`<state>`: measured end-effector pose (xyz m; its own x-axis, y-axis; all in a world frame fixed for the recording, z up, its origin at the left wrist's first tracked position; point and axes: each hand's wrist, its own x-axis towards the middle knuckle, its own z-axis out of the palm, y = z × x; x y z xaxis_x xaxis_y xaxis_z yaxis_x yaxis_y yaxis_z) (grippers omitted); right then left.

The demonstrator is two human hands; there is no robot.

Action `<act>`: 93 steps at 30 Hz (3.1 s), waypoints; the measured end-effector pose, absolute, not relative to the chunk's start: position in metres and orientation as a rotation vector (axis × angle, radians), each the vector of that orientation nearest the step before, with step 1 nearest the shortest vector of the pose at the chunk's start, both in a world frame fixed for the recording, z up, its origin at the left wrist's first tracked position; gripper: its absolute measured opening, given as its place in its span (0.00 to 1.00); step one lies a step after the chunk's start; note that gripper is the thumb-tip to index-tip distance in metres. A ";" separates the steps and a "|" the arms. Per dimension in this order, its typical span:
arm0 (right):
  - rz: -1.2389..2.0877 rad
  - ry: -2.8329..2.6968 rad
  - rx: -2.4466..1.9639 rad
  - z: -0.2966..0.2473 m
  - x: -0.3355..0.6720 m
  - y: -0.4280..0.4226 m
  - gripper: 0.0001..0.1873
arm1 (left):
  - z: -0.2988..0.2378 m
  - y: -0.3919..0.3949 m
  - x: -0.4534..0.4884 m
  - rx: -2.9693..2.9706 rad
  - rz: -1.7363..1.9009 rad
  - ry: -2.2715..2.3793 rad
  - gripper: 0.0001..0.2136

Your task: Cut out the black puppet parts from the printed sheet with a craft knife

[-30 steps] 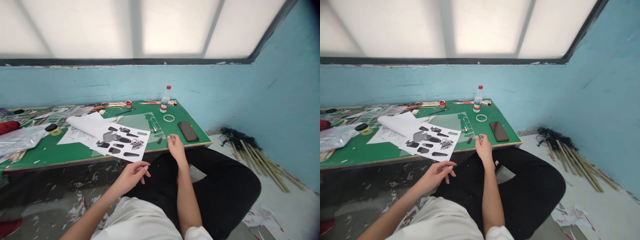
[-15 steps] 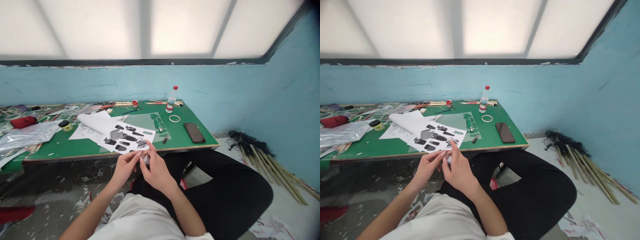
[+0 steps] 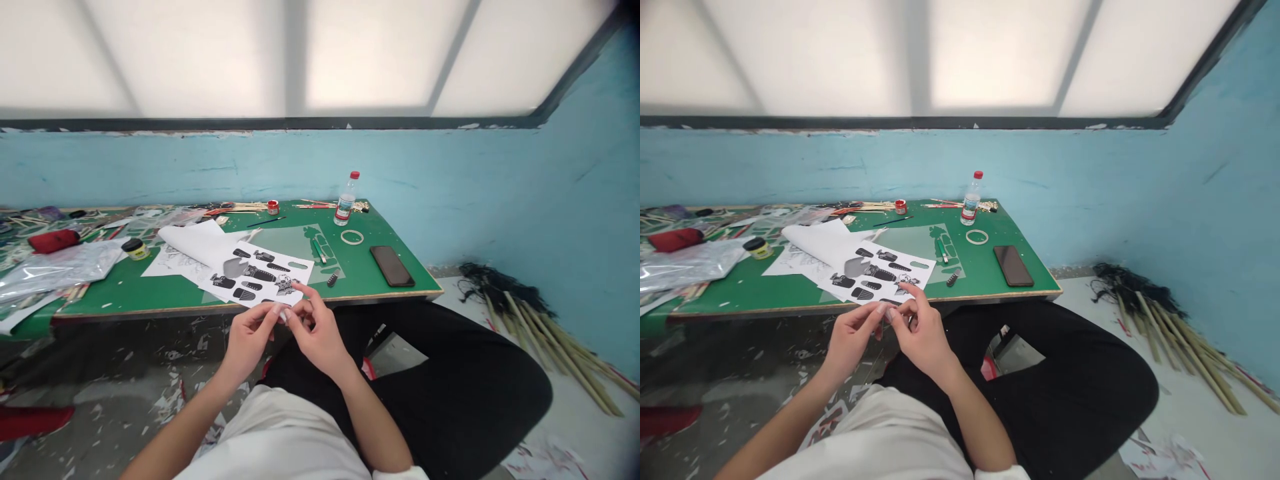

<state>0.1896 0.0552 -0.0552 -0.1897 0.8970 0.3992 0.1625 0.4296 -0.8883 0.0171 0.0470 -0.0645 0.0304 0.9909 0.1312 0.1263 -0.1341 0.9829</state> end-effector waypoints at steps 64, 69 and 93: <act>0.148 -1.698 -1.393 -0.065 0.311 0.164 0.15 | -0.086 0.092 0.008 0.643 1.179 0.801 0.17; 0.318 -1.985 -1.551 -0.089 0.351 0.202 0.17 | -0.111 0.086 0.033 0.600 0.872 0.764 0.16; 1.046 -1.640 -1.006 -0.024 0.283 0.094 0.11 | -0.077 0.072 0.054 0.982 0.714 0.811 0.12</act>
